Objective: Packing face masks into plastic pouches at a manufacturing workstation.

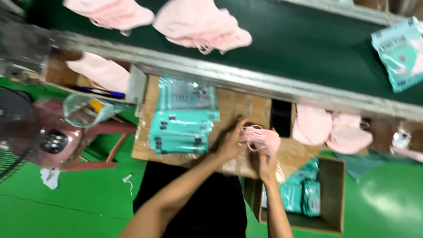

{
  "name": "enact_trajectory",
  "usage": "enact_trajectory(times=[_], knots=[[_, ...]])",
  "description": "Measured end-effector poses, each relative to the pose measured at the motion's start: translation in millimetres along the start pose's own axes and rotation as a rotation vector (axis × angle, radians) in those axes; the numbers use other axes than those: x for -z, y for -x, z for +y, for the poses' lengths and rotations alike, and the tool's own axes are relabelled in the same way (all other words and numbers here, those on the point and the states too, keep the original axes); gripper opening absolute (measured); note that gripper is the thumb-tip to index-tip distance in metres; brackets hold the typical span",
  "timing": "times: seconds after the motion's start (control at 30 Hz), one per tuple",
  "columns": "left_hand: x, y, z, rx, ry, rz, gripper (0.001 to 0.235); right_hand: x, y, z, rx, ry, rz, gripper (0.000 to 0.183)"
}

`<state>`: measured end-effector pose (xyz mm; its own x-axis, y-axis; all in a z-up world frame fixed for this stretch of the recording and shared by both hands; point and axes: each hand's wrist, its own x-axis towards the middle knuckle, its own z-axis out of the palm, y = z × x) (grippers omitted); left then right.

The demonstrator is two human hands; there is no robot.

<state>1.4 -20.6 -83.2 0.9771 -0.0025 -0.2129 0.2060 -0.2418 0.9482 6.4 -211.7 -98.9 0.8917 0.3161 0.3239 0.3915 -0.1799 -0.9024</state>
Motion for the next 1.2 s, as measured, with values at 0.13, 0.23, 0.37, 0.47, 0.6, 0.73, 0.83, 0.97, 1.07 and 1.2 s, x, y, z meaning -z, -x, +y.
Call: enact_trajectory(times=[0.13,0.23,0.37,0.47,0.6,0.73,0.83,0.97,1.07,1.2], knots=[[14,20,26,-0.343,0.007,0.153,0.092,5,25,74,-0.370,0.203,0.192,0.033],[74,47,73,-0.673,-0.327,0.271,0.067,4,-5,44,-0.382,0.198,0.360,0.029],[167,60,70,-0.633,-0.782,0.391,0.013,-9,-42,-6,-0.365,-0.454,0.449,0.028],[197,41,41,-0.508,-0.845,0.255,0.005,-39,-72,-49,-0.461,-0.705,0.352,0.031],[197,24,12,-0.474,-1.010,0.116,0.013,-75,-86,-83,-0.688,-0.682,0.206,0.035],[197,-4,2,-0.309,-0.817,0.052,0.010,-104,-92,-103,-0.710,-0.757,0.025,0.034],[196,-22,-17,-0.289,-0.853,0.025,0.010,-112,-93,-97,-0.749,-0.805,0.035,0.033],[204,-27,-17,-0.265,-1.034,-0.076,0.012,-97,-93,-95,-0.766,-0.742,0.149,0.036],[220,-24,-5,-0.195,-0.769,-0.090,0.005,-75,-110,-132,-0.759,-0.862,0.293,0.043],[226,-30,-15,-0.274,-0.672,-0.020,0.005,-53,-102,-79,-0.698,-1.021,0.304,0.048]])
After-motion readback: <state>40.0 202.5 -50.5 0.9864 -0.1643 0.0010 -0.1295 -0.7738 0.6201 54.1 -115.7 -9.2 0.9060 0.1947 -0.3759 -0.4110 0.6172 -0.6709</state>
